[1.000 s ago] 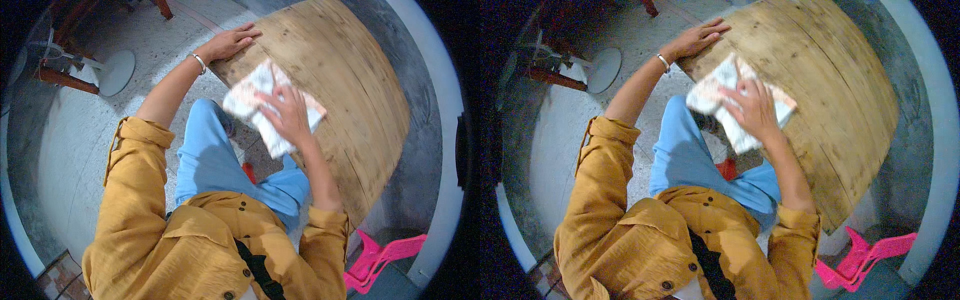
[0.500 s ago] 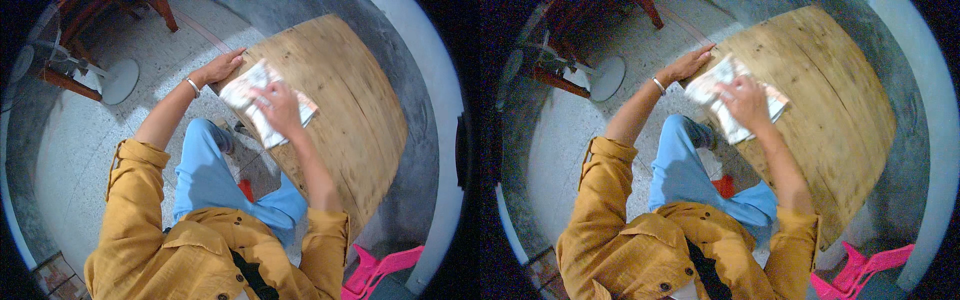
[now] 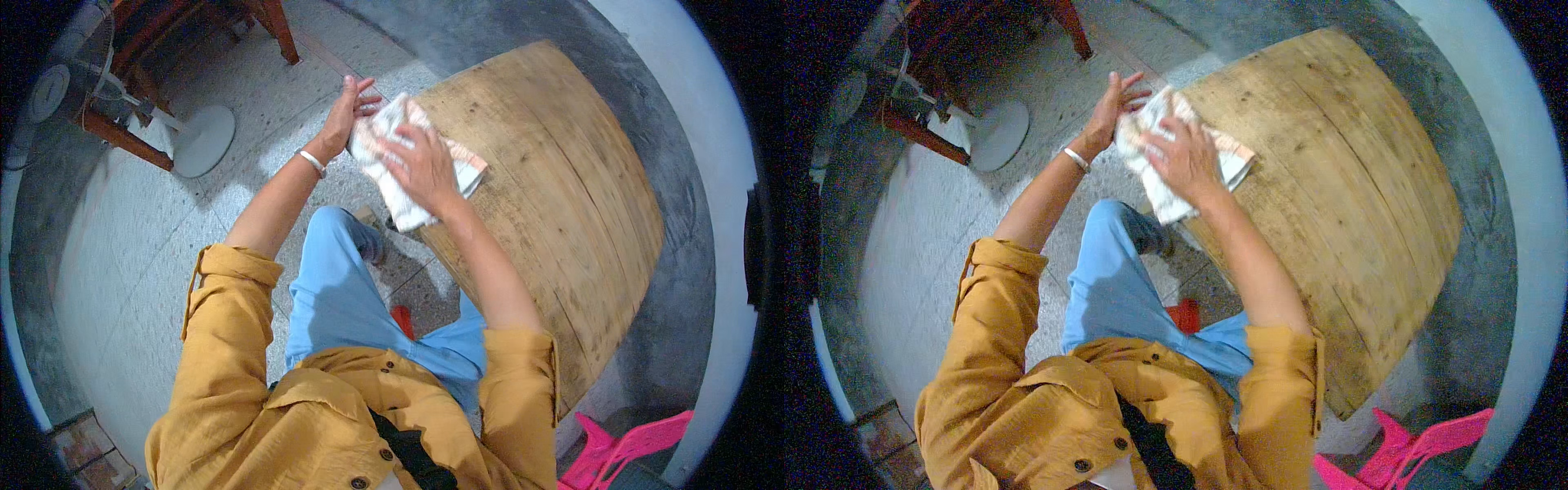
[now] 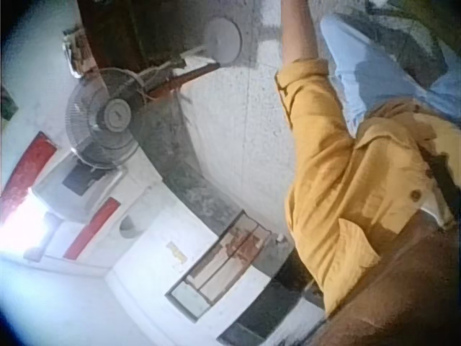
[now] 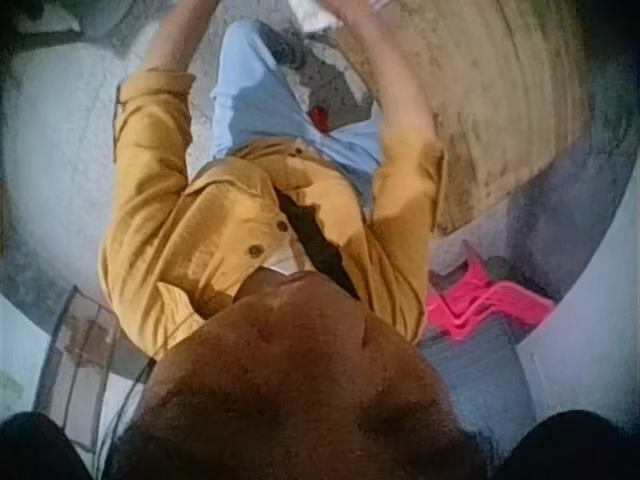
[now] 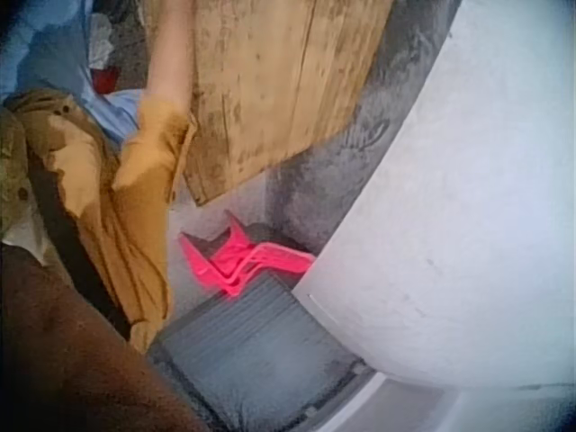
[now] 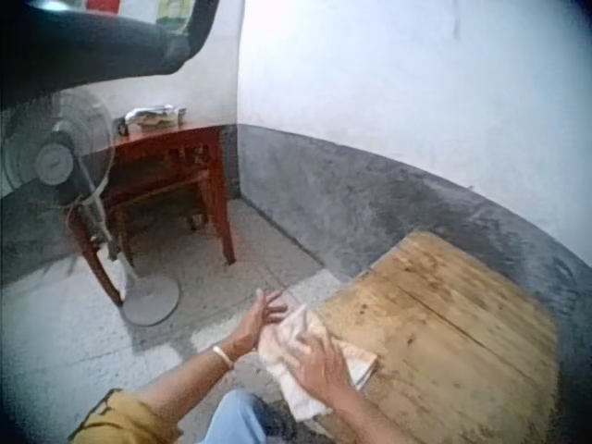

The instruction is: The person wipes a light wooden table with a white cloth, moving methodically across the surface. They then move to a red table and continue wiping it with the same cloth, covering the entire surface area.

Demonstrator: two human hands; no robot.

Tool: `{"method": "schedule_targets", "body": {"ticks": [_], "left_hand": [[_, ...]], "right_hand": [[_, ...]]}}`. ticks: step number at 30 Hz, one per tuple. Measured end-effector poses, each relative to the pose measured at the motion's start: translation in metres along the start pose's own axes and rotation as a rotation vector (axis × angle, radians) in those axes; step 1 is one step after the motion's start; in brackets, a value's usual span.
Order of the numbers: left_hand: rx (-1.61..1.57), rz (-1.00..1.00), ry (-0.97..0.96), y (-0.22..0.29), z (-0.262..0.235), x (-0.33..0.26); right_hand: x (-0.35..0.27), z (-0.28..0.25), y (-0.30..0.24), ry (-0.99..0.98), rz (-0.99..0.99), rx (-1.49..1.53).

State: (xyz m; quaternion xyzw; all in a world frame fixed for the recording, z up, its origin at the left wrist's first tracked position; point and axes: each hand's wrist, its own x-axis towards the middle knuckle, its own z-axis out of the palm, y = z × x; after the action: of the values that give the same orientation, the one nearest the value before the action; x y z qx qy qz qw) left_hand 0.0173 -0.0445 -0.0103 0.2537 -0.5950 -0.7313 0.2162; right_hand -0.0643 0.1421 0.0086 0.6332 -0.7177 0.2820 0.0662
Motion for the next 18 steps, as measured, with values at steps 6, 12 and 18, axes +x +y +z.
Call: {"method": "schedule_targets", "body": {"ticks": [6, 12, 18], "left_hand": [[0.668, -0.029, -0.274, -0.022, -0.004, 0.015], [1.001, 0.034, -0.039, 0.003, 0.022, -0.011], [1.021, 0.086, -0.023, 0.01, 0.027, -0.009]], "right_hand": [[-0.092, -0.064, -0.017, -0.142, -0.074, 0.119], [-0.139, -0.099, 0.034, -0.035, 0.145, -0.083], [-0.1, -0.109, 0.145, 0.197, 0.534, -0.349]]}}
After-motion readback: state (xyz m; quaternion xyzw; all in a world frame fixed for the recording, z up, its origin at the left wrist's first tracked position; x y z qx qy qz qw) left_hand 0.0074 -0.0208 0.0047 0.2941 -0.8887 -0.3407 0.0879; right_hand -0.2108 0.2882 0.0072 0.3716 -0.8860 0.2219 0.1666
